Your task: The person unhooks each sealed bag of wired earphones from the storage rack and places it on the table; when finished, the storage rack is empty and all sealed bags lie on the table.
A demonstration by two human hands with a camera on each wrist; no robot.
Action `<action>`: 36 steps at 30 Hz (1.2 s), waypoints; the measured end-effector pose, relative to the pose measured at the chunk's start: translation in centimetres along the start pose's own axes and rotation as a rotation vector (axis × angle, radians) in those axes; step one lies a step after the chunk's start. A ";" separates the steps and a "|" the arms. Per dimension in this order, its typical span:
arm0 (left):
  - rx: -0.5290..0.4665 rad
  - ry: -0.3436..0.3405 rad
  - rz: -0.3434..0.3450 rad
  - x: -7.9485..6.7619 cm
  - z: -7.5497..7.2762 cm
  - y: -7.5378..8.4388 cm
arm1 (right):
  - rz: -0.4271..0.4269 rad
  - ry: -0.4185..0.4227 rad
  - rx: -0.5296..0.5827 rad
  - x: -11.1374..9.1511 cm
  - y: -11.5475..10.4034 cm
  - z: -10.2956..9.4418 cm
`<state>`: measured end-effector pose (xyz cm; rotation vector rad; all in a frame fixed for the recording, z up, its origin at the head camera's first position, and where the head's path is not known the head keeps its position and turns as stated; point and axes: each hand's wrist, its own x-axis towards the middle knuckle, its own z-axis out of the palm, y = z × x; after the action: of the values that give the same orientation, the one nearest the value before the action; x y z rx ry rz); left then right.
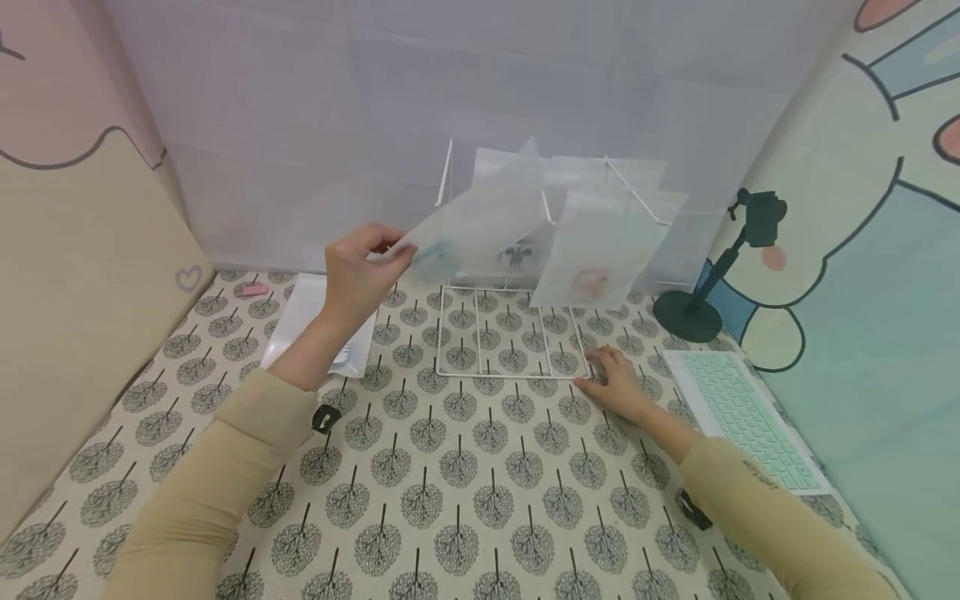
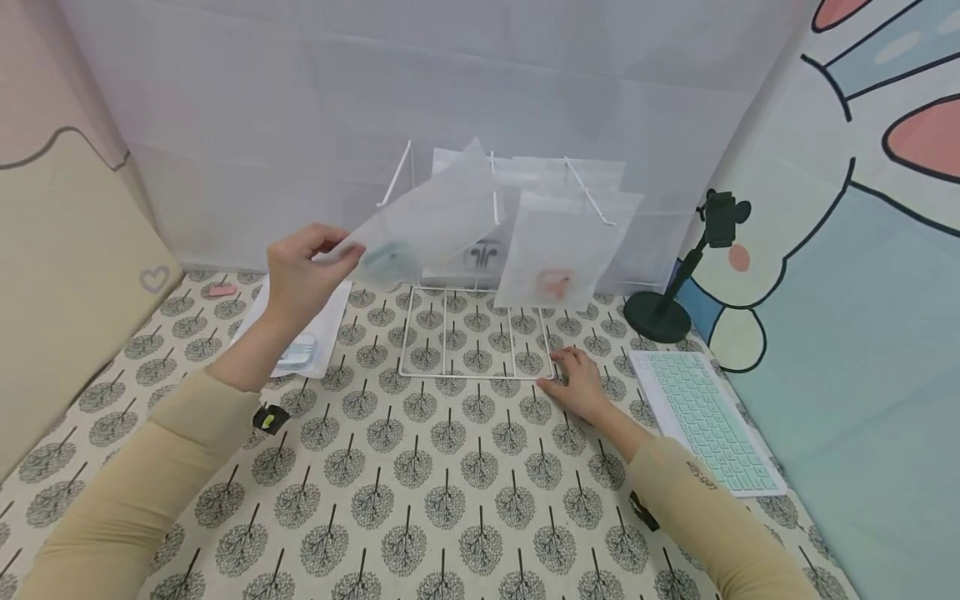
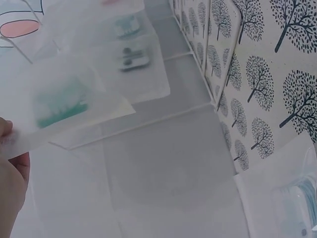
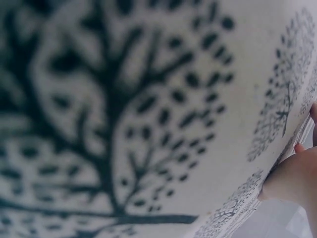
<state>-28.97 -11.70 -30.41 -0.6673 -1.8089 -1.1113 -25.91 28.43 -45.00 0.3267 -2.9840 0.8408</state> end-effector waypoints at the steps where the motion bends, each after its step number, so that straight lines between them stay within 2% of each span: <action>1: 0.001 0.005 0.008 0.0 -0.1 0.1 | 0.001 -0.001 -0.001 0.0 0.0 0.0; 11: 0.035 0.050 0.125 0.6 -1.0 1.0 | -0.010 -0.003 0.012 -0.2 -0.1 0.1; 15: 0.012 0.072 0.150 0.8 -1.1 1.7 | -0.009 0.000 0.014 -0.2 -0.1 0.2; 21: -0.027 0.095 0.147 1.2 -1.3 3.0 | -0.009 0.007 0.004 -0.1 -0.1 0.2; 30: -0.047 0.087 0.145 1.5 -1.9 4.4 | -0.009 0.012 0.010 -0.3 0.0 0.2; 36: -0.048 0.076 0.178 1.8 -2.4 4.9 | -0.009 0.016 0.001 -0.4 0.0 0.1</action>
<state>-24.96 -11.63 -26.33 -0.7879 -1.6288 -1.0492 -25.53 28.46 -45.11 0.3317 -2.9655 0.8401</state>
